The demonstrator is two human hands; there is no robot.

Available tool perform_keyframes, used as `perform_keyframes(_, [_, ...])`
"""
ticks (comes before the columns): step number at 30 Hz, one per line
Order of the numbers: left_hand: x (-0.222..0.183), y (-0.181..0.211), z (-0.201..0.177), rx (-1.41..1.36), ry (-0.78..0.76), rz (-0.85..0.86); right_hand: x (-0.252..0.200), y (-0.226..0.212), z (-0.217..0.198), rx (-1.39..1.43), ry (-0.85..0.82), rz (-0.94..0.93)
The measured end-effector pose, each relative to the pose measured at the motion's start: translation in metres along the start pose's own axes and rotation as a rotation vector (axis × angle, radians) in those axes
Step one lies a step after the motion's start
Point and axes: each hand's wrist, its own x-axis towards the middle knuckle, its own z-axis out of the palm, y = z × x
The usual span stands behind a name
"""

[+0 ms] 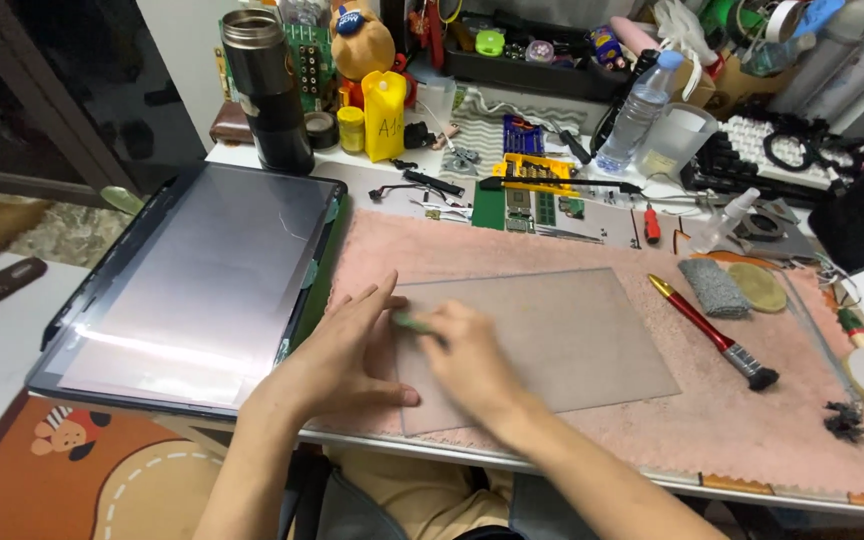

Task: Cleaning a transparent screen protector or film using various cleaning pads on a repair bench.

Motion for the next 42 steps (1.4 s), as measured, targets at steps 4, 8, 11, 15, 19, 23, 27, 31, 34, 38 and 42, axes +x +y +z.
perform_keyframes(4, [0.011,-0.021,0.011,0.057,-0.003,-0.012,0.003,-0.016,0.036,-0.01,-0.052,-0.096])
perform_keyframes(8, [0.005,-0.014,0.007,0.032,-0.005,-0.024,-0.002,0.003,0.025,-0.038,-0.057,-0.046])
perform_keyframes(11, [0.006,-0.008,0.003,-0.019,0.001,-0.02,-0.008,0.028,-0.01,-0.099,-0.04,0.076])
perform_keyframes(15, [0.007,-0.005,0.002,-0.015,0.034,-0.018,-0.033,0.076,-0.082,-0.196,0.099,0.284])
perform_keyframes(19, [0.008,-0.002,0.006,-0.004,0.005,-0.065,-0.064,0.121,-0.146,-0.281,0.106,0.482])
perform_keyframes(23, [0.009,0.0,0.007,-0.009,-0.007,-0.098,-0.079,0.163,-0.173,-0.372,0.263,0.242])
perform_keyframes(27, [0.007,-0.01,0.009,0.027,-0.017,-0.058,-0.072,0.171,-0.177,-0.454,0.206,0.297])
perform_keyframes(31, [0.011,-0.034,0.014,0.053,0.04,0.007,-0.053,0.137,-0.152,-0.396,0.25,0.274])
perform_keyframes(34, [0.005,-0.028,0.006,0.09,0.079,0.074,-0.034,0.086,-0.101,-0.176,0.257,0.208])
perform_keyframes(38, [-0.009,0.01,-0.011,-0.057,-0.02,-0.002,-0.015,0.02,-0.02,0.066,0.116,0.037])
perform_keyframes(42, [0.003,-0.024,0.012,0.04,-0.026,0.119,-0.02,-0.007,0.041,0.146,-0.047,-0.113])
